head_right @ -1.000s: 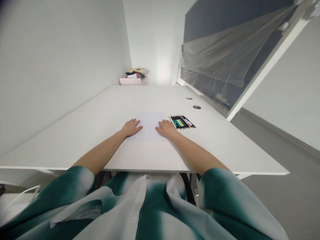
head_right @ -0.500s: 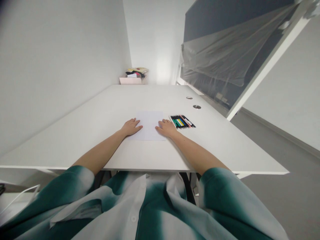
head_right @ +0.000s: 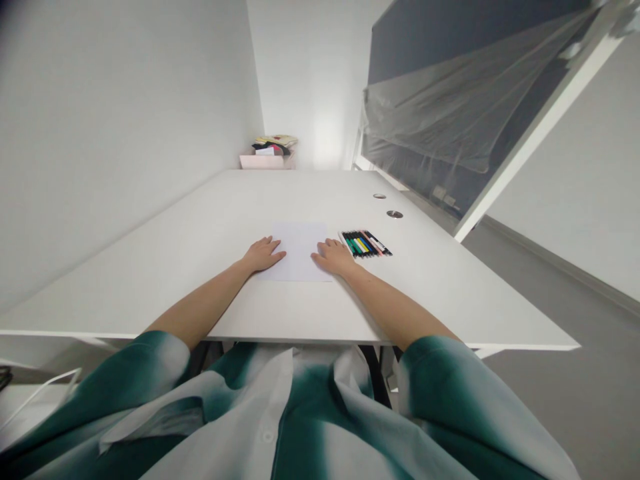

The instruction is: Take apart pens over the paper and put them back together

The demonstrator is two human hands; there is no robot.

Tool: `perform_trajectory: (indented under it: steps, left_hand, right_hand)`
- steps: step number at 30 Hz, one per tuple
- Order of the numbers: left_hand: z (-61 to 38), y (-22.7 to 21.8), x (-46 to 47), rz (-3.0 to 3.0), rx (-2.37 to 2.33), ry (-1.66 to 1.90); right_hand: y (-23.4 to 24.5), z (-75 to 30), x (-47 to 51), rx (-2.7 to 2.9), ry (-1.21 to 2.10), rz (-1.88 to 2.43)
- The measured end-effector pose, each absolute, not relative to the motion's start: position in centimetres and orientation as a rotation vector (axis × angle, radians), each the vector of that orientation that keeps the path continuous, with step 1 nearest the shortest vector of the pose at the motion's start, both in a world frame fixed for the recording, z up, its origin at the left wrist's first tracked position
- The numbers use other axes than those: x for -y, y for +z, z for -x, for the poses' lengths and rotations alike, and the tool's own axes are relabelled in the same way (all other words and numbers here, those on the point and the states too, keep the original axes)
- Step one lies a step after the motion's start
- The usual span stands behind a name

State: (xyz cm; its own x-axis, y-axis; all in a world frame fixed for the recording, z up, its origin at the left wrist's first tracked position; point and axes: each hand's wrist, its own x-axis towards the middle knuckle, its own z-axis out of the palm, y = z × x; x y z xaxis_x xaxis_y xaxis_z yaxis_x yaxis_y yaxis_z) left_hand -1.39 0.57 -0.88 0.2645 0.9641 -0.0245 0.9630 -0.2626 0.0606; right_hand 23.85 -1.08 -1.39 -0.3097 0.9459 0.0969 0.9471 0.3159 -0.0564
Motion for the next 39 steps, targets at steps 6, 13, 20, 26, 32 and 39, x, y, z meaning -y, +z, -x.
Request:
perform_trajectory:
  steps: [6, 13, 20, 26, 32, 39]
  left_hand:
    - [1.40, -0.88, -0.60, -2.447, -1.873, 0.016]
    - [1.41, -0.89, -0.57, -2.442, -1.872, 0.019]
    - [1.49, -1.10, -0.74, -2.455, -1.864, 0.037]
    - [1.47, -1.05, -0.72, -2.450, -1.870, 0.029]
    - [1.43, -0.95, -0.59, -2.454, -1.870, 0.031]
    - [1.42, -0.88, -0.63, -2.449, -1.875, 0.014]
  right_hand:
    - [-1.41, -23.84, 1.09, 2.458, -0.019, 1.770]
    - [-1.36, -23.80, 1.19, 2.445, -0.015, 1.781]
    - [-1.34, -23.78, 1.23, 2.441, -0.008, 1.781]
    - [-1.24, -23.71, 1.40, 2.438, -0.009, 1.784]
    - [-1.25, -23.70, 1.31, 2.444, -0.007, 1.791]
    - [-1.17, -23.72, 1.30, 2.449, -0.012, 1.792]
